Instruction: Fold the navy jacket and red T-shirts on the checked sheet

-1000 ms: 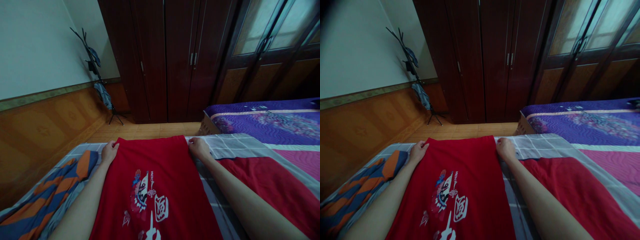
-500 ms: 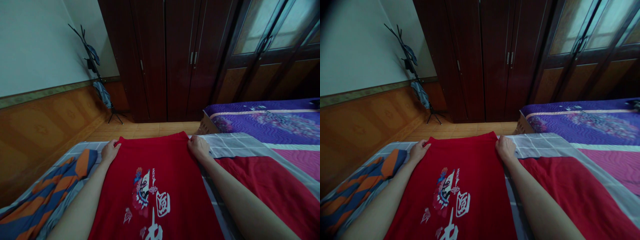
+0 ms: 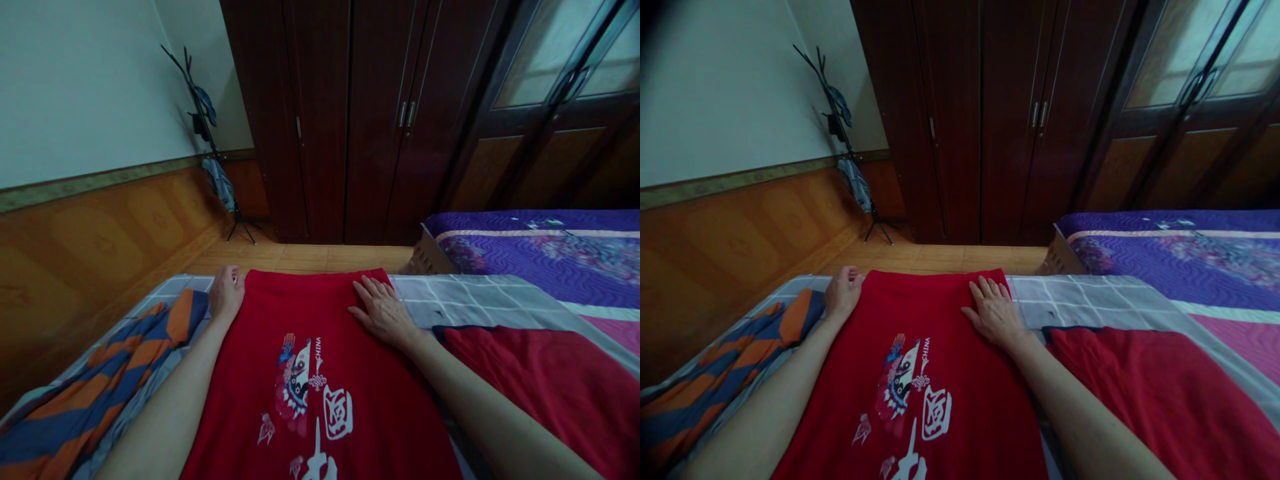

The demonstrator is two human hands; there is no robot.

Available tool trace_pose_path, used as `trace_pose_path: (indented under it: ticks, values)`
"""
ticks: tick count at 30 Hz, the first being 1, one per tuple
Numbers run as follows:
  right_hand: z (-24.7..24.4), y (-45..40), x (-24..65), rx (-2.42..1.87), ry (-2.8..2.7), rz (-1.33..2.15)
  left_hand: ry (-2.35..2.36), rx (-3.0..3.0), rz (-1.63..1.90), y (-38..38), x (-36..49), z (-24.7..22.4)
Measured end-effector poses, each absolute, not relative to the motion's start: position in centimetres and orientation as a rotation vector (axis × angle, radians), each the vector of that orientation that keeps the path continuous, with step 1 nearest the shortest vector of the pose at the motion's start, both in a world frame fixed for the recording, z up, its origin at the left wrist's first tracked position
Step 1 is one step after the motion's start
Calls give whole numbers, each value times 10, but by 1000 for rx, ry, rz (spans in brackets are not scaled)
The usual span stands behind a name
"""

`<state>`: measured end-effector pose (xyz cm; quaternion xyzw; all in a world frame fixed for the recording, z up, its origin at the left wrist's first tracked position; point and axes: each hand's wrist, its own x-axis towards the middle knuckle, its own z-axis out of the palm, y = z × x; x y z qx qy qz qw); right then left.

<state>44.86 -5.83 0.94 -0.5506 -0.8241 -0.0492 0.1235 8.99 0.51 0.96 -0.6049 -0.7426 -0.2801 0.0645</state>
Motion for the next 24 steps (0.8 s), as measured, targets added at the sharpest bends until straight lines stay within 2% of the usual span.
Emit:
trace_pose_path:
  ticks: [4, 7, 11, 13, 16, 18, 22, 24]
  values:
    - [5, -62, 444, -1344, -2580, -39, -1914, -2401, -693, -7, 135, 13]
    - [2, -56, 453, -1510, -2550, -32, -1772, -2681, -436, -11, 148, 6]
    - [4, -50, 462, -1912, -2237, -115, -1979, -2522, -251, -14, 133, 3]
    - [7, -54, 454, -1806, -2279, -124, -1983, -2507, -246, -16, 136, 4]
    - [7, -64, 439, -1399, -2548, -40, -1691, -2779, -153, -21, 153, 4]
    - [5, -64, 437, -1340, -2606, 14, -1654, -2820, -89, -21, 157, 4]
    - [0, -52, 454, -1808, -2312, -88, -2082, -2419, -103, -13, 135, 3]
    - [0, -49, 458, -1887, -2195, -155, -2143, -2314, -127, -11, 126, 3]
